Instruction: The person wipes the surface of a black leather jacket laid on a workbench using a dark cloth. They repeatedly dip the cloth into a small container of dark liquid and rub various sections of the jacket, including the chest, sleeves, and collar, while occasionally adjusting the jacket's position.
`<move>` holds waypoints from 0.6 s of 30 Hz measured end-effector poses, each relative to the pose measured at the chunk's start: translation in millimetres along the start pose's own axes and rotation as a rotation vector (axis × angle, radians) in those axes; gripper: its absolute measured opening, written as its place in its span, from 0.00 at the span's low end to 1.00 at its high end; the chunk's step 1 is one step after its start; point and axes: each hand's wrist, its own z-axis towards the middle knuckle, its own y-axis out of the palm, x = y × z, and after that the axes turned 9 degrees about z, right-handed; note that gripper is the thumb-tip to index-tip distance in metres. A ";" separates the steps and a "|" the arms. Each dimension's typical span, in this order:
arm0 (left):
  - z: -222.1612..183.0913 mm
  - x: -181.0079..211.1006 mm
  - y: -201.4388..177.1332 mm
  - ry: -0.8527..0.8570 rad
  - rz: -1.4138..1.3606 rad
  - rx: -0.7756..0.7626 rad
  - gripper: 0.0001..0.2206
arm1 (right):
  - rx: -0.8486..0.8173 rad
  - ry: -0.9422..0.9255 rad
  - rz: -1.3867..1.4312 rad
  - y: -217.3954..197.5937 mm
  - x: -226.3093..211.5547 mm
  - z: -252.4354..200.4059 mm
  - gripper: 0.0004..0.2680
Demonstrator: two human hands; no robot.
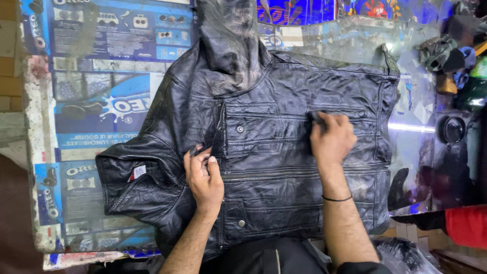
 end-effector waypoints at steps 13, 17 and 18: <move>-2.3 -10.3 3.0 0.015 -0.133 0.020 0.07 | -0.135 -0.310 0.293 16.8 -58.4 -41.9 0.14; -3.8 -14.4 5.0 0.028 -0.068 0.019 0.07 | 0.034 -0.107 0.017 -12.7 -5.0 0.3 0.11; -4.2 -15.3 5.0 0.029 -0.071 0.020 0.08 | 0.045 -0.015 -0.057 -16.4 -0.5 8.6 0.11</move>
